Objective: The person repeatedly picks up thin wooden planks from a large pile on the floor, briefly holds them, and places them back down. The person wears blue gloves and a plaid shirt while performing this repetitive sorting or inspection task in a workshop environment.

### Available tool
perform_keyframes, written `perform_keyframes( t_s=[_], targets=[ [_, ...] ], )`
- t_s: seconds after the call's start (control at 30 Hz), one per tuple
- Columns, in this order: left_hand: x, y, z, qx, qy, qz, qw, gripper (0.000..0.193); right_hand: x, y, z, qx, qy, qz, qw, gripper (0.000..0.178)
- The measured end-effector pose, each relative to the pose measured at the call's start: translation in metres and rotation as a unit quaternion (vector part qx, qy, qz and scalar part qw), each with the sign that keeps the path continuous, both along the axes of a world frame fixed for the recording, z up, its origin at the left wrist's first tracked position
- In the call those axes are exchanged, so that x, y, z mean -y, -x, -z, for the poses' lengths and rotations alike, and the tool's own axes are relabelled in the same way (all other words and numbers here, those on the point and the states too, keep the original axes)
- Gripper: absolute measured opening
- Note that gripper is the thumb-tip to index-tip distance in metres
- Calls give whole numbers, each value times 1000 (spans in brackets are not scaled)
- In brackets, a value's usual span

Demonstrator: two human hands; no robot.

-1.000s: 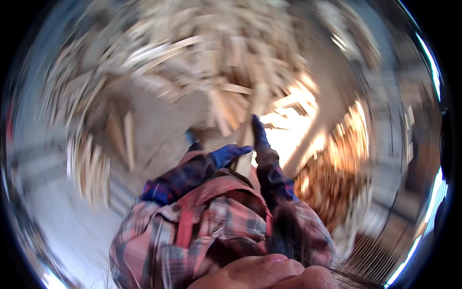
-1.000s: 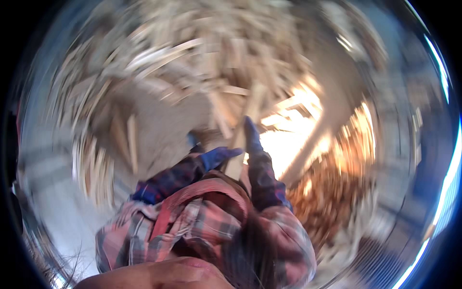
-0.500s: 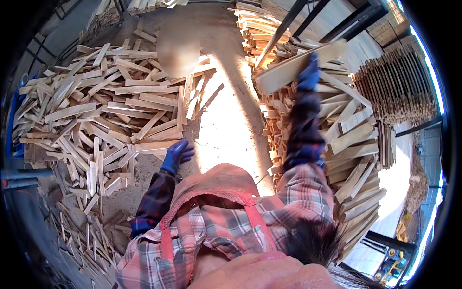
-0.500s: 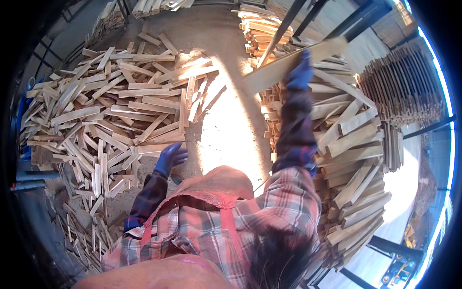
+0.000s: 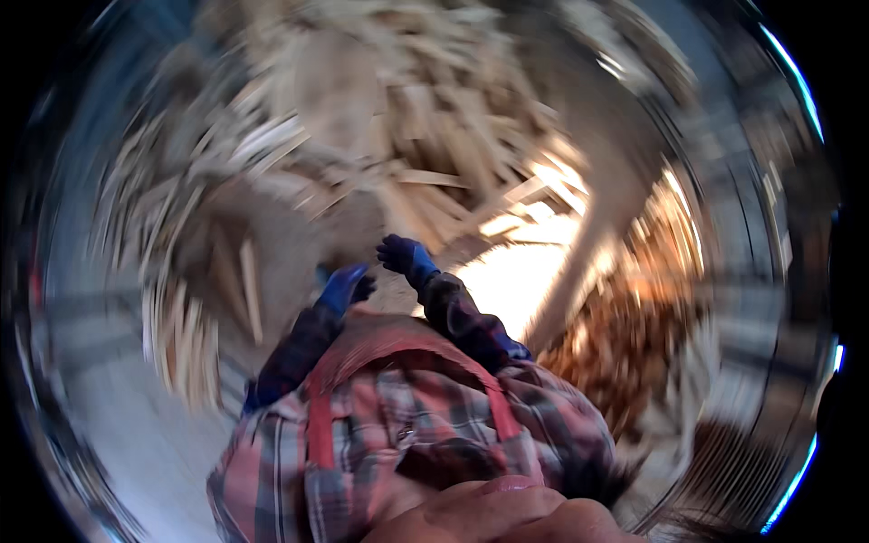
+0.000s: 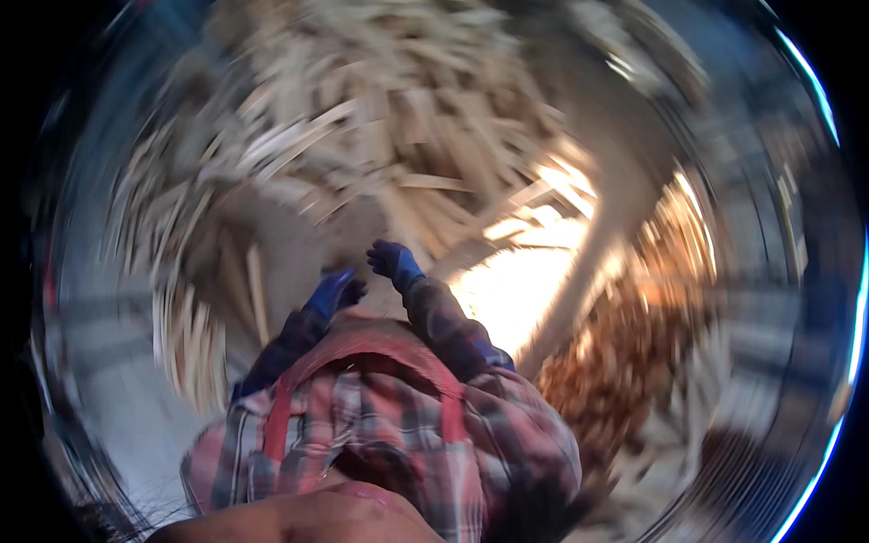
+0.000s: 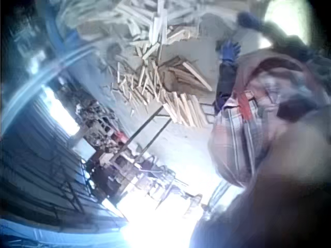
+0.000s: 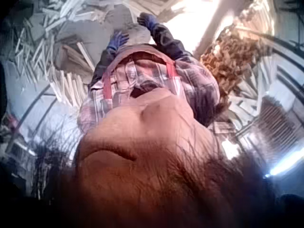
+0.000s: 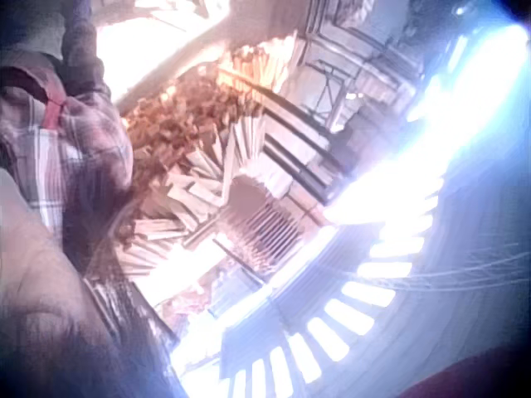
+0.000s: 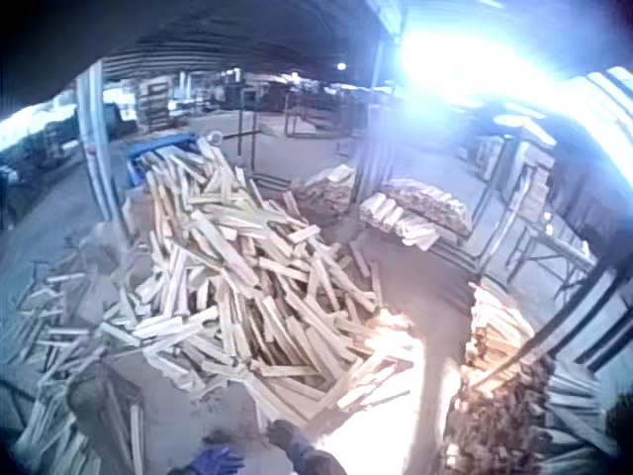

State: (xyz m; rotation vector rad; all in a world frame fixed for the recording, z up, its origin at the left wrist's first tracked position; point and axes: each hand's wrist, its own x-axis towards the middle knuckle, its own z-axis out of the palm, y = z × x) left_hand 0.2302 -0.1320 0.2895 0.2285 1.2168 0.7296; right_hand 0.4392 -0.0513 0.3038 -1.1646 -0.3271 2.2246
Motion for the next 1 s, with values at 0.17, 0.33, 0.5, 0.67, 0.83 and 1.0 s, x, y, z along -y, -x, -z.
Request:
perform_keyframes(
  t_s=[0.17, 0.33, 0.5, 0.67, 0.83, 1.0],
  targets=[
    [-13, 145, -23, -78, -31, -179, 980, 32, -70, 190, -73, 145, -492, -387, 766, 32],
    [41, 358, 115, -68, 18, -373, 925, 21, -177, 279, 122, 278, -263, -415, 825, 38],
    [-23, 494, 79, -56, 172, -402, 897, 37, -246, 353, 179, 335, 54, -324, 883, 51],
    [-89, 606, 154, -79, 207, -362, 906, 45, -304, 488, 251, 337, -19, -386, 859, 48],
    [-194, 667, 306, -7, 289, -354, 889, 44, -390, 581, 384, 439, -299, -515, 674, 39],
    [-340, 713, 444, 55, 204, -407, 889, 49, -469, 730, 473, 428, -554, -397, 593, 42]
  ],
)
